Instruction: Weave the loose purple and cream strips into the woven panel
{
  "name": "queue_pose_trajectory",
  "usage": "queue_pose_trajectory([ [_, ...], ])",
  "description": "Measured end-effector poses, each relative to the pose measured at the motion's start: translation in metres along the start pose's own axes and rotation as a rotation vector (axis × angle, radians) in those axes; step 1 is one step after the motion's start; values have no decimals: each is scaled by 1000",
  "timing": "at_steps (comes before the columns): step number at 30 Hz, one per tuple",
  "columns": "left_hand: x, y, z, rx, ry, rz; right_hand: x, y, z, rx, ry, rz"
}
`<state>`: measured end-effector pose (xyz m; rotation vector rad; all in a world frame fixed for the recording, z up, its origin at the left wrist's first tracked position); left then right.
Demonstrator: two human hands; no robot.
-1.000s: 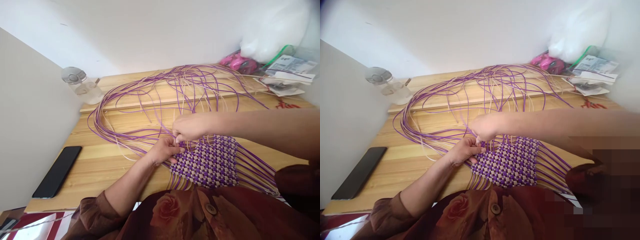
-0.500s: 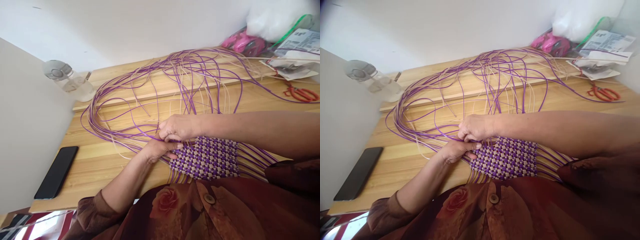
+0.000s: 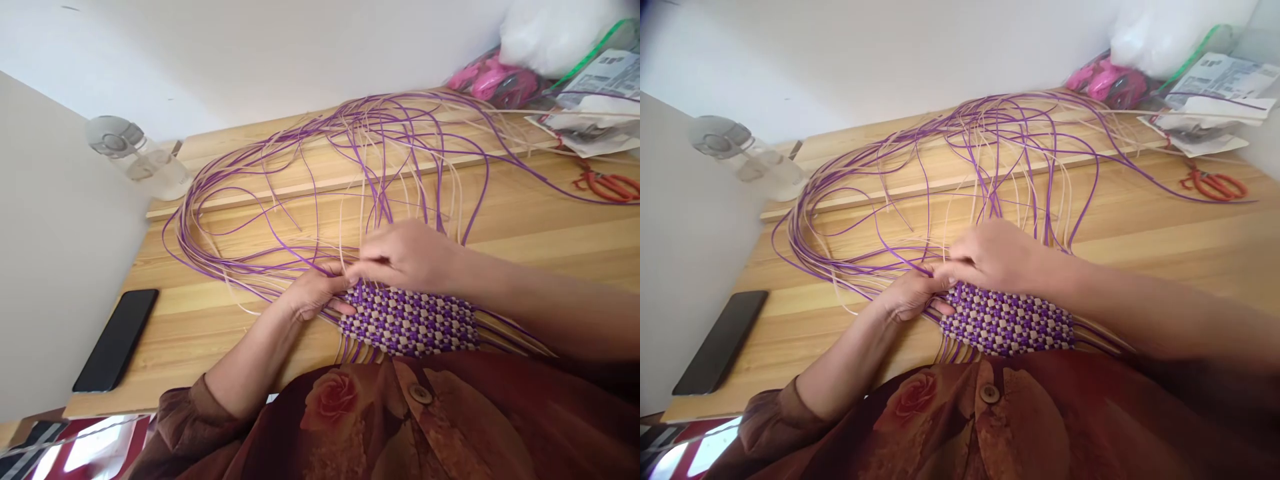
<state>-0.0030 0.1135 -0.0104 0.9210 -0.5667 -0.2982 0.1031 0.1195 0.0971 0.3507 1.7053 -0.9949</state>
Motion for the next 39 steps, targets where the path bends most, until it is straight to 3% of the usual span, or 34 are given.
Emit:
queue_pose_trajectory([
  [2,0,-1,0,-24,8,-17,12,-5,26,-1,30,18],
  [6,-1,0,0,-5,27,-49,31,-12,56,-55,268,58],
  [11,-3,-3,-3,21,24,-59,43,-14,52,-78,358,15],
  [14,-4,-4,-5,30,28,-60,38,-13,49,6,404,-90],
  [18,-5,-5,-6,18,46,-30,32,-14,56,167,358,-331],
  [22,-5,-6,-7,2,45,-8,31,-18,69,175,369,-458],
  [29,-1,-3,-4,65,85,-56,51,-14,73,33,363,-458],
  [35,0,0,-1,49,88,-157,53,-15,74,-114,432,-526],
  [39,1,-1,-1,48,151,-216,58,-6,71,-14,393,-597],
])
Point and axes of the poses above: each hand's wrist, its own z-axis away from the middle knuckle, its own x-axis out of the palm, y = z × x, the point moved 7 cm from there along -z, towards the middle knuckle, and after that the axes turned 2 degrees about x, right-handed, at the moved point
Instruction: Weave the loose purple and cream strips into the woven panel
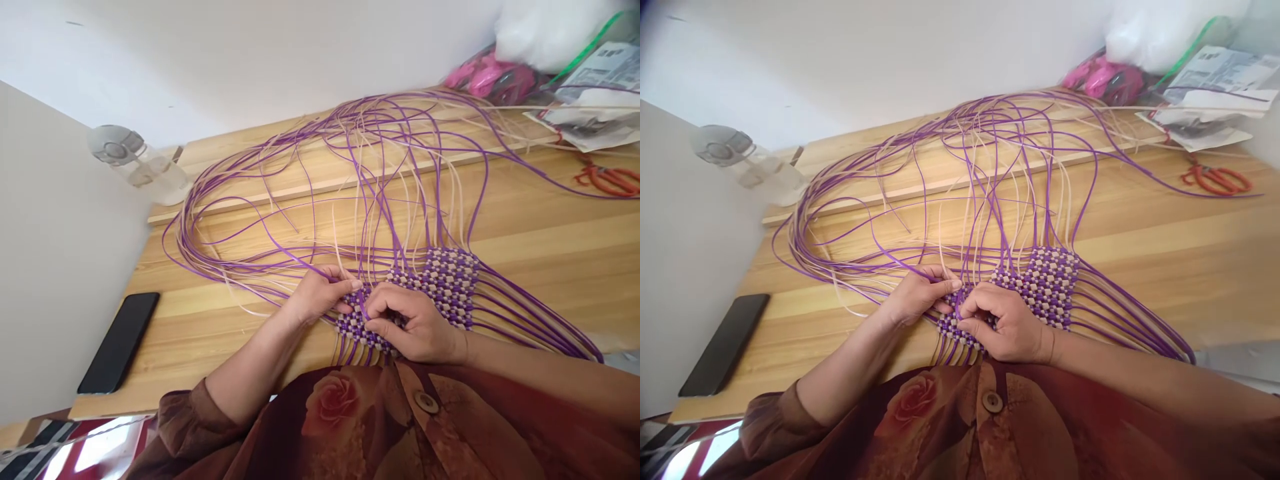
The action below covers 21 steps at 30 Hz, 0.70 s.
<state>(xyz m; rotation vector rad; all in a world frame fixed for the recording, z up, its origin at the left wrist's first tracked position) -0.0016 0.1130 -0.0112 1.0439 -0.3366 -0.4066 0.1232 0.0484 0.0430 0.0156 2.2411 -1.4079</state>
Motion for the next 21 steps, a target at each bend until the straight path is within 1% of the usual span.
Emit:
queue_pose_trajectory([
  [2,0,0,0,10,44,-16,1,5,-1,53,-22,12],
  [5,0,0,-1,35,73,-66,4,6,-2,50,-81,24],
  [7,-1,0,-1,56,68,-85,7,6,-2,60,-121,20],
  [9,-2,0,-1,64,45,-78,8,9,-2,124,-153,-29],
  [10,-1,-1,-1,68,27,-66,7,12,-2,187,-163,-75],
  [12,0,0,-1,78,-13,-46,4,22,-4,384,-149,-220],
  [14,1,3,0,99,-46,-35,-3,35,-7,608,-78,-384],
  [16,2,6,1,120,-67,-30,-9,44,-14,773,-6,-494],
  [17,2,7,1,128,-74,-25,-11,47,-18,827,7,-518],
  [19,3,10,2,139,-85,-13,-10,50,-27,887,-11,-523],
  [21,3,11,3,142,-90,-13,-6,50,-34,888,-47,-473],
])
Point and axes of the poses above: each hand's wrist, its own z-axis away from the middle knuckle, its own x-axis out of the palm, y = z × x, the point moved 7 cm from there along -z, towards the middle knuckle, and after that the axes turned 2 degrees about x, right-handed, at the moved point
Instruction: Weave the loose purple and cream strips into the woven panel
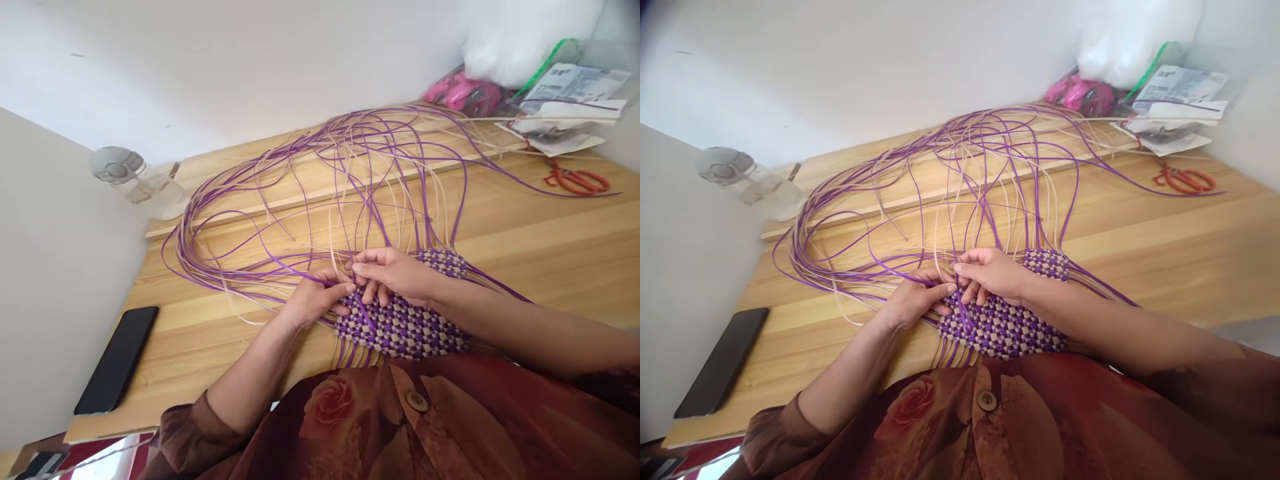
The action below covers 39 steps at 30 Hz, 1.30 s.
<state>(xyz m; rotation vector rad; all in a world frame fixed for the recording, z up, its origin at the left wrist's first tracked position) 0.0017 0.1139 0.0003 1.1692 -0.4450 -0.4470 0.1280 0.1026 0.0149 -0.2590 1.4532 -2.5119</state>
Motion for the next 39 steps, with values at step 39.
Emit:
queue_pose_trajectory([
  [39,-9,-6,-5,-56,13,158,-22,-31,-19,-272,385,722],
])
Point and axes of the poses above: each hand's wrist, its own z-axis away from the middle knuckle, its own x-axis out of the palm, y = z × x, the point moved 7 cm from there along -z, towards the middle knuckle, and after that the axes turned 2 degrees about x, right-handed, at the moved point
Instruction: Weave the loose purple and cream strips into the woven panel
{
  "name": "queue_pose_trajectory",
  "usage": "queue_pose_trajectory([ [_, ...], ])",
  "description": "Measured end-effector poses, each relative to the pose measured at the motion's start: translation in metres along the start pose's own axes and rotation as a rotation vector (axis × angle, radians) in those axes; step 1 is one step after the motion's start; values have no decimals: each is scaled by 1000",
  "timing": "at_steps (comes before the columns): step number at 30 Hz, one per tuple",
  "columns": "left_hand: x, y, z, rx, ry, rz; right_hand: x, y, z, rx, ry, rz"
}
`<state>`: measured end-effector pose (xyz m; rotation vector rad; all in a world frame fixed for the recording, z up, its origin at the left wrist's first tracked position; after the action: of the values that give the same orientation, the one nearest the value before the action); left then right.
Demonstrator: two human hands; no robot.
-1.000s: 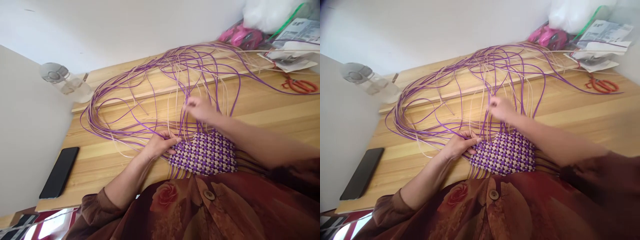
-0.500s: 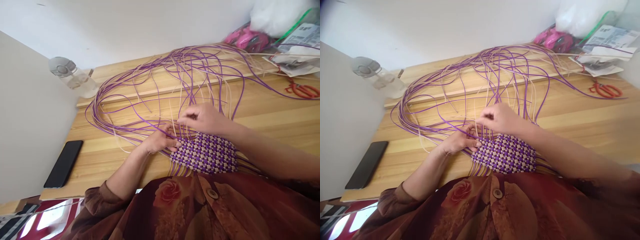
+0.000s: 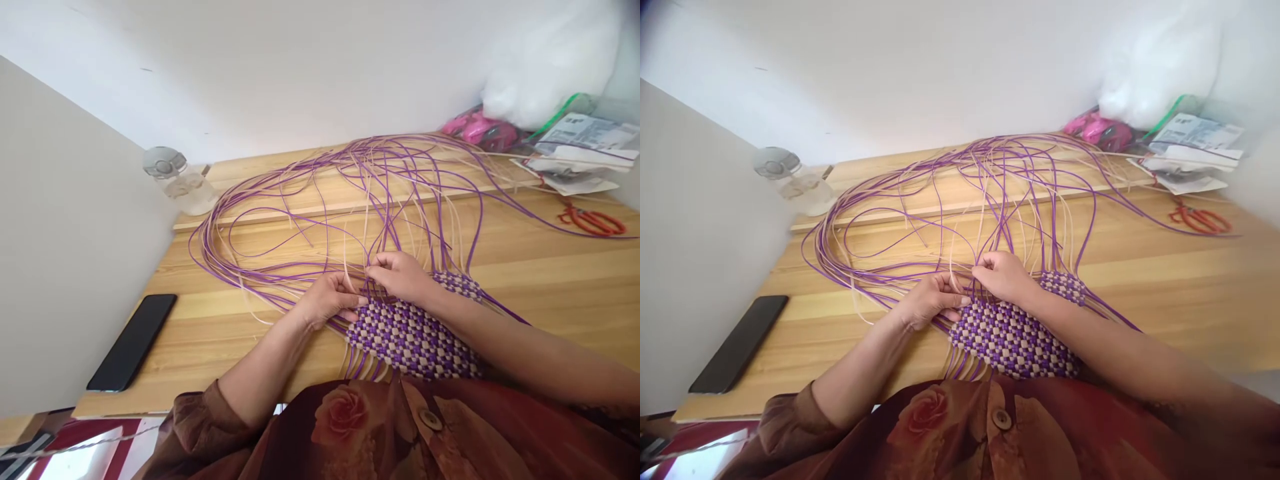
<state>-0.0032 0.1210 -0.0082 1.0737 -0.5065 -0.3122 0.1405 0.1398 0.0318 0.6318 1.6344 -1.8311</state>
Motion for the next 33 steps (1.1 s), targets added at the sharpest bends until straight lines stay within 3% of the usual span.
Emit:
queue_pose_trajectory([
  [3,3,5,0,82,-18,-90,0,0,-3,-57,67,84],
  [8,4,7,0,84,-26,-119,-11,-48,12,-692,218,169],
  [10,2,6,0,63,-7,-117,-23,-55,15,-808,205,157],
  [14,0,4,0,38,-16,-77,-65,-48,6,-634,261,-110],
  [16,1,4,0,37,-38,-41,-73,-43,1,-552,212,-159],
  [19,2,3,0,29,-40,-43,-72,-31,-16,-450,179,41],
  [24,2,2,-1,18,-34,-88,-80,11,-75,-112,237,284],
  [28,3,2,0,12,-49,-111,-78,17,-111,-92,172,358],
  [33,1,0,-1,-3,-21,-127,-58,0,-126,-187,20,372],
])
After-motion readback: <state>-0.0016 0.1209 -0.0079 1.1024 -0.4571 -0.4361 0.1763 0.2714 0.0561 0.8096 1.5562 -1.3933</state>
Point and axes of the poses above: each hand's wrist, its own z-axis away from the middle knuckle, its own x-axis out of the palm, y = z × x, the point moved 7 cm from there along -z, towards the middle knuckle, and after that the axes turned 2 degrees about x, right-handed, at the moved point
